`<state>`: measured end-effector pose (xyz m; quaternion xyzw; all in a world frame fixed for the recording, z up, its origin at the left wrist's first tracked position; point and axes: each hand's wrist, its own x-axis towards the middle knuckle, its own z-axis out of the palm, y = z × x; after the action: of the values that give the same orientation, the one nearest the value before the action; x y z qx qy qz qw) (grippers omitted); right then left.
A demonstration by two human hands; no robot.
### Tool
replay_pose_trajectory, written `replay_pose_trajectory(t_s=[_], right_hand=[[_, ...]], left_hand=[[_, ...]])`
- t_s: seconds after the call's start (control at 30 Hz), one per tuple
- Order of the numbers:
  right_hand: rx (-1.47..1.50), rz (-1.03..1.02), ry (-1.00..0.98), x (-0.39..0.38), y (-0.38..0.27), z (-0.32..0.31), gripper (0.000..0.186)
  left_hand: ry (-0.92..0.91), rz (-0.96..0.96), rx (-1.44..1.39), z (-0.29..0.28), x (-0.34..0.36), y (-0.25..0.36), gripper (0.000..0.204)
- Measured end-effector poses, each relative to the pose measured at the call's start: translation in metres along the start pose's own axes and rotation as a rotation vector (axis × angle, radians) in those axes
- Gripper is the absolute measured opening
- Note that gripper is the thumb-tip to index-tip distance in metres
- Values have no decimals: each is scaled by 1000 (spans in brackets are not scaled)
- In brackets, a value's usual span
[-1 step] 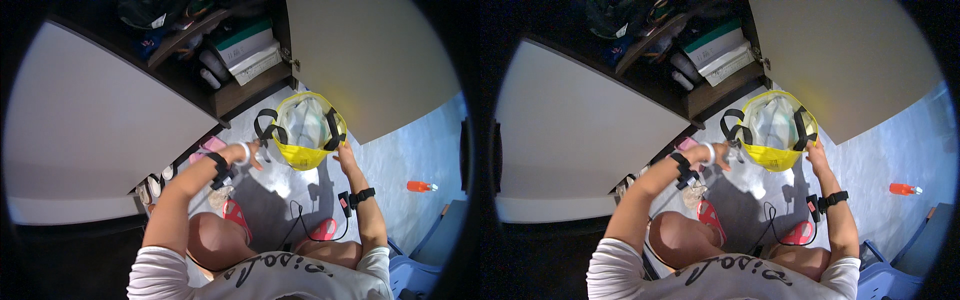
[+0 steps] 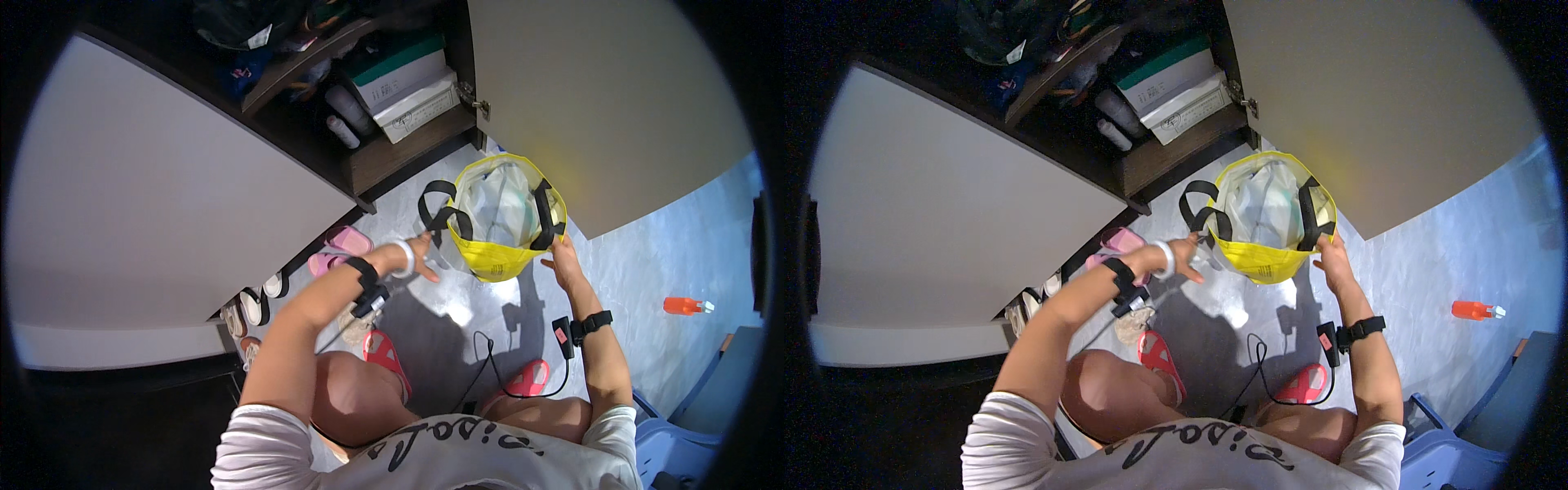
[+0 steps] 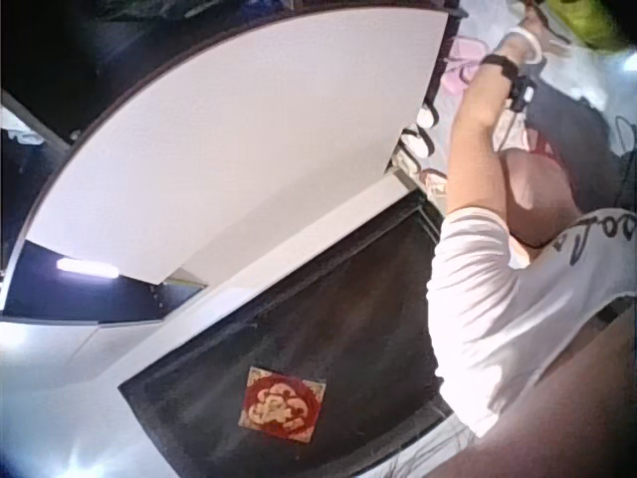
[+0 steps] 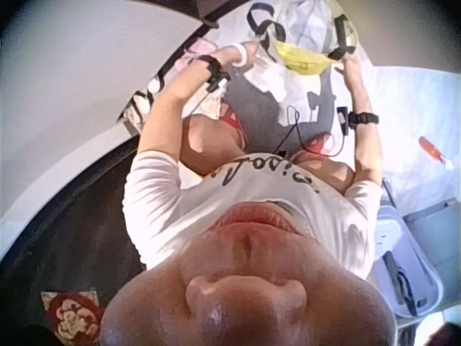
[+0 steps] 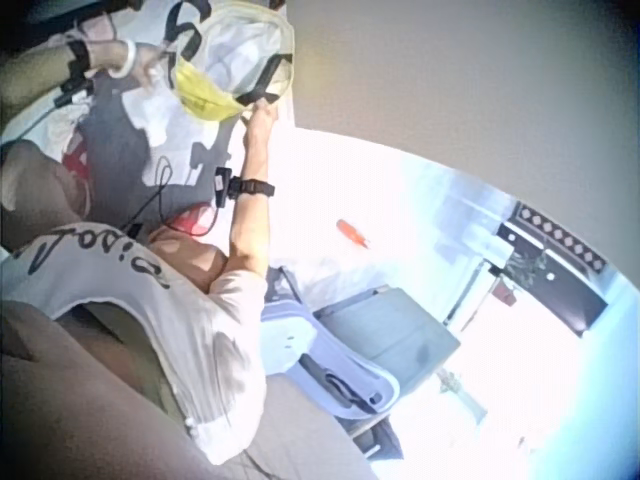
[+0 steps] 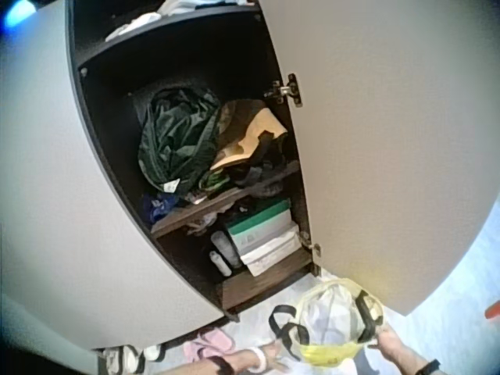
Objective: The person sorts through items in a low cabinet, handling clothes, plastic-wrapped items, a yellow bag, and a brown tote bag, then wipes the cabinet shelf with a cloth.
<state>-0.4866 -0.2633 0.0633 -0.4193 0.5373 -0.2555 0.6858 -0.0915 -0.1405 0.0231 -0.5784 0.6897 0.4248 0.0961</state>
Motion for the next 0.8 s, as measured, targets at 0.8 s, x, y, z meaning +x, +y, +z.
replay_pose_trajectory(t_s=[0.8], right_hand=[[333, -264, -547, 11, -178, 174, 49]], left_hand=[[1160, -31, -320, -100, -113, 157, 129]])
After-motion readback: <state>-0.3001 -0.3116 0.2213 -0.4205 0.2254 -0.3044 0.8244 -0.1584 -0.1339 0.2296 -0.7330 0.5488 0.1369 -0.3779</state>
